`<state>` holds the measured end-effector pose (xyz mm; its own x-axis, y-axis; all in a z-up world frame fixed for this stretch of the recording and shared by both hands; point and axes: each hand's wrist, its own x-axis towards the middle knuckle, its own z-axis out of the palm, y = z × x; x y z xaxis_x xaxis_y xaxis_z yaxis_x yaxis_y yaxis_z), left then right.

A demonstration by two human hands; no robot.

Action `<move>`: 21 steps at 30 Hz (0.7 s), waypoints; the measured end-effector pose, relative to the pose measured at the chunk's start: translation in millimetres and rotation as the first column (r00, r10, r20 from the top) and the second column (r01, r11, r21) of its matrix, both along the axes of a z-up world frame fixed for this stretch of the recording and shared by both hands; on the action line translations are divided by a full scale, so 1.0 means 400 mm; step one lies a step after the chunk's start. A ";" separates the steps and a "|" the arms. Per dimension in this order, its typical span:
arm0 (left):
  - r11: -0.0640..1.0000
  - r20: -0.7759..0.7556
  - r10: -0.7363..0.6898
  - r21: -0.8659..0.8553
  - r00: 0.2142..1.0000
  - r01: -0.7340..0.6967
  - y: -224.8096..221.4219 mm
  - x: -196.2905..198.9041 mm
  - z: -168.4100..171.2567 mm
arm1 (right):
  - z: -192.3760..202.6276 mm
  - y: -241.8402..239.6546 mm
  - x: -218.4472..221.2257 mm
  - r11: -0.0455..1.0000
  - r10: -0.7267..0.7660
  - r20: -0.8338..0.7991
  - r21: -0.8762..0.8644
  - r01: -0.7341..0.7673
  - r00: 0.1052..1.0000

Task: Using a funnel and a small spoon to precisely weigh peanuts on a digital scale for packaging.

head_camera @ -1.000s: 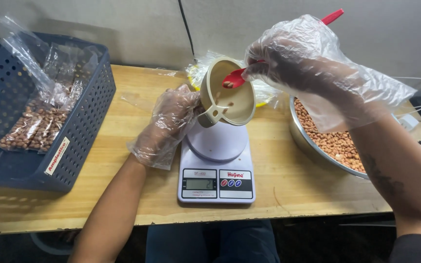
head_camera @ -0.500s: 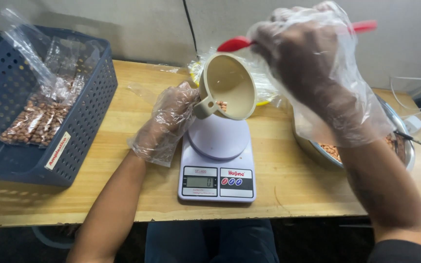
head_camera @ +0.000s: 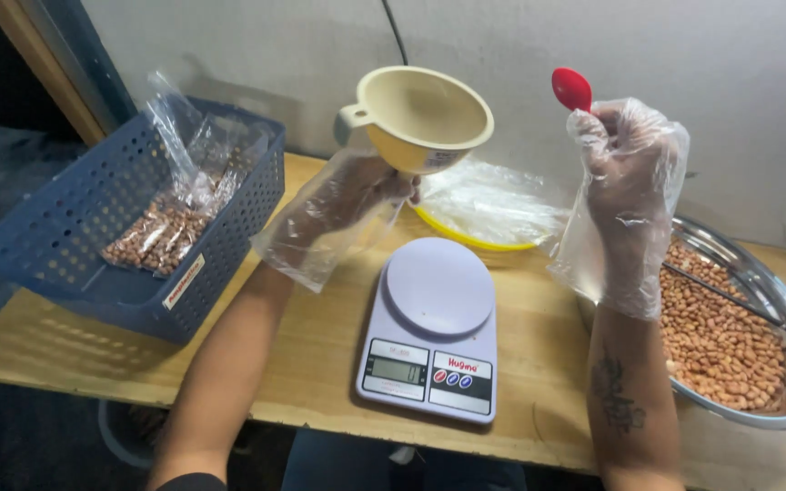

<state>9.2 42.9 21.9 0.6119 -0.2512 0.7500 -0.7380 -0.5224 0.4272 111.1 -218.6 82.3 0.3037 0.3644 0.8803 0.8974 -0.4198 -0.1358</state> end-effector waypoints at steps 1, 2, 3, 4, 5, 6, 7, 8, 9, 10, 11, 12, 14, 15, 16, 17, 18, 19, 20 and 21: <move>0.978 -0.090 -0.183 -0.115 0.979 0.172 0.011 0.001 0.006 | 0.001 0.000 0.003 1.000 -0.014 -0.027 0.026 0.015 1.000; 0.915 -0.157 -0.367 -0.241 0.917 0.325 0.023 0.003 0.011 | 0.001 0.000 0.007 0.998 -0.028 -0.055 0.051 0.030 0.998; 0.917 -0.157 -0.363 -0.234 0.918 0.322 0.031 0.012 0.026 | 0.002 -0.002 0.012 0.998 -0.024 -0.053 0.058 0.027 0.998; 0.771 -0.274 -0.523 -0.555 0.807 0.312 0.039 0.020 0.040 | 0.001 -0.003 0.018 0.998 -0.012 -0.068 0.061 0.017 0.998; 0.545 -0.307 -0.688 -0.817 0.657 0.188 0.044 0.023 0.044 | -0.007 -0.007 0.019 0.998 0.000 -0.094 0.056 0.005 0.996; 0.546 -0.313 -0.685 -0.818 0.658 0.180 0.033 -0.001 0.067 | -0.013 -0.009 0.027 0.998 0.004 -0.102 0.056 0.002 0.995; 0.644 -0.412 -0.571 -0.761 0.710 0.077 0.023 -0.020 0.094 | -0.016 -0.011 0.037 0.998 0.015 -0.104 0.058 -0.009 0.994; 0.723 -0.500 -0.443 -0.690 0.744 -0.033 0.014 -0.039 0.121 | -0.019 -0.012 0.047 0.998 0.026 -0.107 0.060 -0.019 0.994; 0.722 -0.505 -0.443 -0.690 0.741 -0.039 0.008 -0.048 0.122 | -0.018 -0.013 0.046 0.998 0.026 -0.115 0.059 -0.020 0.993; 0.726 -0.549 -0.314 -0.665 0.775 -0.176 0.001 -0.057 0.123 | -0.017 -0.014 0.044 0.998 0.028 -0.130 0.055 -0.021 0.991; 0.708 -0.589 -0.183 -0.635 0.787 -0.310 -0.007 -0.065 0.123 | -0.014 -0.017 0.043 0.999 0.029 -0.143 0.049 -0.022 0.989; 0.705 -0.594 -0.185 -0.635 0.783 -0.314 0.003 -0.046 0.095 | -0.014 -0.023 0.038 0.999 0.028 -0.150 0.046 -0.022 0.988; 0.774 -0.397 0.632 0.294 0.665 -0.560 0.023 0.000 0.041 | -0.006 -0.034 0.033 0.995 0.048 -0.092 -0.083 -0.055 0.995; 0.778 -0.401 0.628 0.292 0.667 -0.556 0.033 0.020 -0.005 | 0.002 -0.036 0.003 0.995 0.043 -0.095 -0.087 -0.051 0.995; 0.796 -0.255 0.602 0.273 0.757 -0.540 0.042 0.041 -0.050 | 0.011 -0.037 -0.026 0.998 0.007 -0.270 -0.054 -0.022 0.963; 0.816 -0.099 0.555 0.258 0.826 -0.518 0.050 0.064 -0.094 | 0.022 -0.039 -0.054 1.000 -0.023 -0.439 -0.028 0.012 0.898; 0.820 -0.103 0.549 0.256 0.829 -0.511 0.051 0.072 -0.131 | 0.018 -0.080 -0.026 0.999 -0.031 -0.441 -0.031 0.019 0.897; 0.758 0.011 0.589 0.339 0.808 -0.557 0.054 0.080 -0.165 | 0.015 -0.122 0.000 0.929 -0.279 -0.120 -0.285 0.236 0.953; 0.683 0.129 0.612 0.410 0.780 -0.604 0.056 0.089 -0.200 | 0.011 -0.164 0.026 0.759 -0.412 0.246 -0.439 0.480 0.877; 0.691 0.120 0.606 0.412 0.787 -0.595 0.039 0.069 -0.185 | -0.014 -0.184 0.011 0.753 -0.419 0.241 -0.447 0.483 0.876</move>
<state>36.9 58.5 -51.9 0.7554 -0.0992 0.6477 -0.1987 -0.9766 0.0822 115.6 -292.0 76.5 0.4467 0.5944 0.6687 0.5822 -0.7606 0.2872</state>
